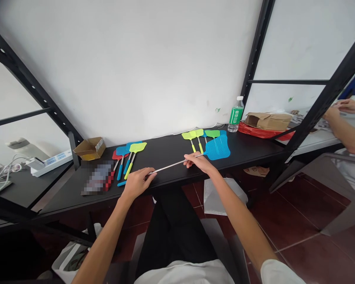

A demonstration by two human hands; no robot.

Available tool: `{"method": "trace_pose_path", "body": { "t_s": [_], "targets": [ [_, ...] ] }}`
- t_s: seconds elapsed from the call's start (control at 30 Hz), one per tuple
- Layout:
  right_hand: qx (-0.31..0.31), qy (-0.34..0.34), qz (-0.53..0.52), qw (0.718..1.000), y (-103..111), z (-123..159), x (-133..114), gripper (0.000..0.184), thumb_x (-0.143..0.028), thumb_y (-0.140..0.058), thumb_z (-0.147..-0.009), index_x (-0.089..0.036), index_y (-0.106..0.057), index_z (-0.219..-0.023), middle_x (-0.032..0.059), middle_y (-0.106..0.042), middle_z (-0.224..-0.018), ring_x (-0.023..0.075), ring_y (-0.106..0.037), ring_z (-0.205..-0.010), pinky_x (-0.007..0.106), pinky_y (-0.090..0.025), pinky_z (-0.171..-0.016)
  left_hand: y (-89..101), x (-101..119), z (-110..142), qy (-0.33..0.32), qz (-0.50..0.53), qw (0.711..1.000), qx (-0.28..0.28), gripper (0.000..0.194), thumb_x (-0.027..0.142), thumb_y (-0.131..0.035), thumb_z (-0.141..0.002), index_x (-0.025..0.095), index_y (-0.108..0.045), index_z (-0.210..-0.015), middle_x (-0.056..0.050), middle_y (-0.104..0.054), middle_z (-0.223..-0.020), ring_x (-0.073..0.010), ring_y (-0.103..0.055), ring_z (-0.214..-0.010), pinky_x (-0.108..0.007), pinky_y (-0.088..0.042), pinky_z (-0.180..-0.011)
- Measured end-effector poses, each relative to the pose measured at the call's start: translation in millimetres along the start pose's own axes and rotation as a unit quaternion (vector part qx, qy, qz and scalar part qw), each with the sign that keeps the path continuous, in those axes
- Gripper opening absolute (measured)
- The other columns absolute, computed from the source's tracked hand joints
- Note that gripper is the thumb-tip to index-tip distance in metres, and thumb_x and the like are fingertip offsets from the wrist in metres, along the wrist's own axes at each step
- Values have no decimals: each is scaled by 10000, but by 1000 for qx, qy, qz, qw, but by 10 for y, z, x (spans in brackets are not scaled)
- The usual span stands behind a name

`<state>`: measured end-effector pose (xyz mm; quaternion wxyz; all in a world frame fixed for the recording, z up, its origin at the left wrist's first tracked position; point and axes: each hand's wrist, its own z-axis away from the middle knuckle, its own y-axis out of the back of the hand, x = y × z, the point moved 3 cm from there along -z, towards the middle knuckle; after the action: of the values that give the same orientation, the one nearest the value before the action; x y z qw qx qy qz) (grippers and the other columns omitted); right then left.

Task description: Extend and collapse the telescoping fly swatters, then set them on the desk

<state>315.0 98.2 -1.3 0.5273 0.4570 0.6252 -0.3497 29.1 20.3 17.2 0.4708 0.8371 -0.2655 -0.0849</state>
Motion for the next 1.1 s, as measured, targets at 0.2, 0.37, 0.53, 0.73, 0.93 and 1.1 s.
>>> {"method": "trace_pose_path", "body": {
  "t_s": [0.2, 0.37, 0.53, 0.73, 0.93, 1.1],
  "targets": [
    [-5, 0, 0, 1000, -2, 2, -7, 410, -528, -701, -817, -148, -763, -677, 86, -708, -665, 161, -626, -592, 306, -488, -643, 0, 0, 4, 1, -1, 1000, -2, 327, 435, -426, -1012, 231, -679, -1036, -31, -745, -915, -160, -653, -685, -272, -381, -602],
    [-4, 1, 7, 1000, -4, 7, -21, 418, -535, -691, -821, -150, -766, -676, 81, -694, -629, 168, -628, -592, 313, -489, -651, 1, 0, 2, 1, 2, 1000, -2, 326, 434, -426, -1011, 232, -681, -1033, -31, -746, -912, -158, -653, -682, -270, -389, -604],
    [-4, 3, 4, 1000, -3, 3, -20, 415, -533, -696, -816, -150, -760, -669, 82, -700, -644, 165, -623, -589, 309, -482, -644, -3, 0, 0, 4, 0, 1000, 0, 338, 440, -417, -1012, 233, -682, -1042, -39, -749, -927, -165, -656, -685, -274, -388, -607],
    [-3, 2, 3, 1000, -4, 5, -10, 406, -522, -698, -823, -150, -766, -676, 77, -691, -624, 164, -621, -589, 308, -474, -646, 6, 10, -2, 3, 2, 1000, -5, 349, 442, -405, -1015, 231, -682, -1028, -35, -741, -877, -165, -653, -683, -272, -380, -596],
    [-5, 3, 7, 1000, -8, 5, -11, 409, -528, -697, -823, -152, -769, -680, 73, -681, -608, 166, -616, -589, 310, -471, -643, 1, 3, -1, 8, 3, 1000, -8, 334, 435, -414, -1014, 232, -679, -1028, -31, -740, -892, -162, -655, -687, -270, -387, -604],
    [-3, 3, 14, 1000, -11, 12, -15, 419, -537, -696, -823, -148, -771, -684, 76, -679, -606, 168, -616, -595, 310, -471, -649, 6, 12, 4, 9, 14, 1000, -13, 323, 428, -424, -1012, 232, -677, -1053, -35, -746, -936, -174, -683, -763, -262, -411, -634]
  ]
}}
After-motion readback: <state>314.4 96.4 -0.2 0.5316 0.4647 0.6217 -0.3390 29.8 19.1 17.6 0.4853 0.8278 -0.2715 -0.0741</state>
